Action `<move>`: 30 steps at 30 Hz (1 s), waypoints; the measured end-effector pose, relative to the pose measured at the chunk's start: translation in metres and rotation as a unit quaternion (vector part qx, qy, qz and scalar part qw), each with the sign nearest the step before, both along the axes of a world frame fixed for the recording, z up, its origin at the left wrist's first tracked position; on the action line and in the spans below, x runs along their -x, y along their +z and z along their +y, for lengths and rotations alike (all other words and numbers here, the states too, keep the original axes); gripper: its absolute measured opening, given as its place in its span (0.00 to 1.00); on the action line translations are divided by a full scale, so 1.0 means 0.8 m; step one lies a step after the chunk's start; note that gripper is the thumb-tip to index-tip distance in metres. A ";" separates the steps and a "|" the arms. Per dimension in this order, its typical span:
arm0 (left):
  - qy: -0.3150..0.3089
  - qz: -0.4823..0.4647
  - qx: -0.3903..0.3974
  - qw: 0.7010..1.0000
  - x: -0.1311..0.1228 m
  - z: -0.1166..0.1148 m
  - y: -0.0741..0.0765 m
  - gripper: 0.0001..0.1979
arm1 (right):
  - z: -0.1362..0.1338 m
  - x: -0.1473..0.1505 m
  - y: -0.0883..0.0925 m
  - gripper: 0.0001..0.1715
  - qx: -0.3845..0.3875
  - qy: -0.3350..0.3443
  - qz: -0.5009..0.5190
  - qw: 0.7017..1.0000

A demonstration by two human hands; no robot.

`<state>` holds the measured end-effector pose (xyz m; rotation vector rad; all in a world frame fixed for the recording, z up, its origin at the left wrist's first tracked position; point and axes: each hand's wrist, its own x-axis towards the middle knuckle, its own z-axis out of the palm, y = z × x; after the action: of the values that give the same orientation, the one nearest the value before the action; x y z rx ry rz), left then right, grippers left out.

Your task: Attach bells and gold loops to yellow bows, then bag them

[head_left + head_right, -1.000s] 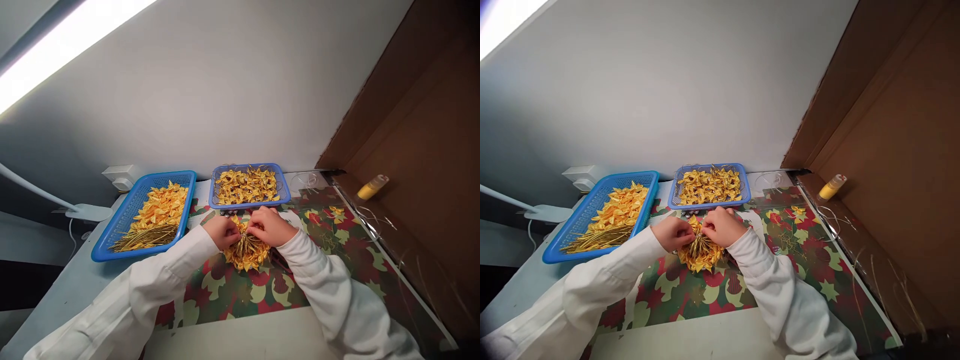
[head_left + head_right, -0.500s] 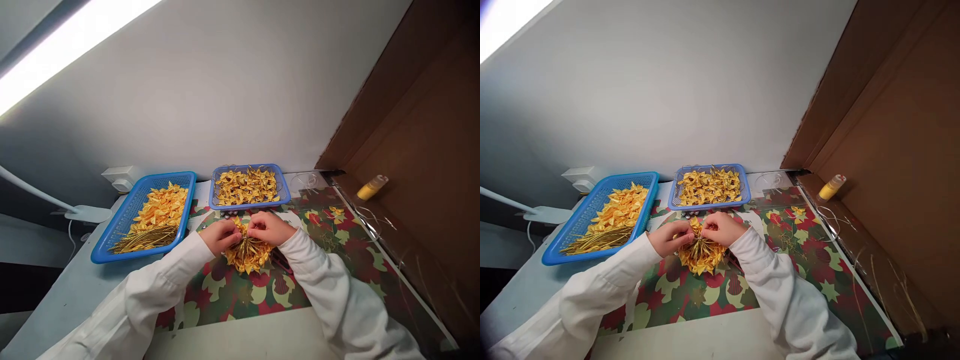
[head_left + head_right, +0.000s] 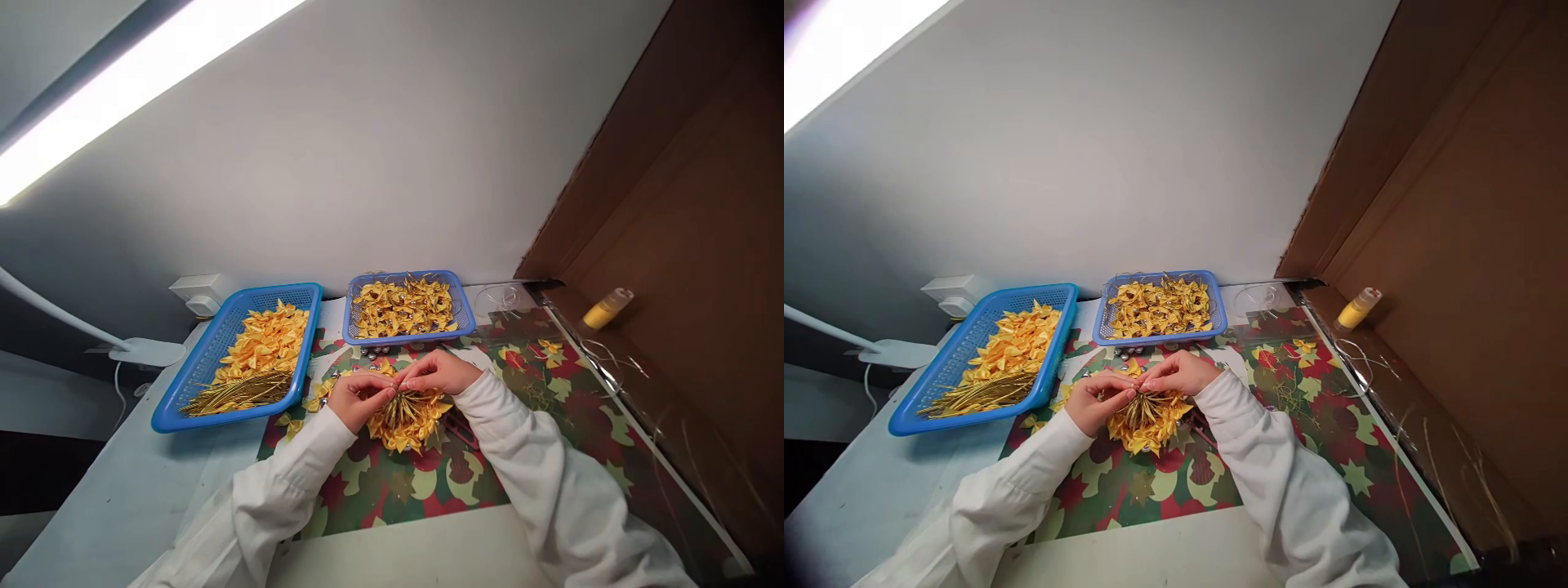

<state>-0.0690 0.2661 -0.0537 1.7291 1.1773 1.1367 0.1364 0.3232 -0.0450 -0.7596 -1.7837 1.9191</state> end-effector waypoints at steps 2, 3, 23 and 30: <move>0.007 0.004 -0.007 1.000 0.001 -0.001 0.000 0.04 | 0.000 0.000 -0.002 0.23 0.022 0.000 0.001 1.000; 0.010 0.004 -0.012 1.000 0.001 -0.001 -0.001 0.03 | 0.000 0.000 -0.003 0.24 0.030 0.000 0.001 1.000; 0.108 -0.002 -0.064 0.992 0.011 -0.006 -0.022 0.02 | -0.010 0.028 -0.021 0.16 0.020 -0.073 0.077 0.994; 0.085 0.091 -0.038 0.992 0.033 0.008 -0.032 0.03 | -0.007 0.033 -0.040 0.19 0.109 -0.023 0.168 0.979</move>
<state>-0.0956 0.2723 -0.0795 1.8508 1.4310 1.1561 0.1102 0.3177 -0.0768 -0.5018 -1.3590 2.0902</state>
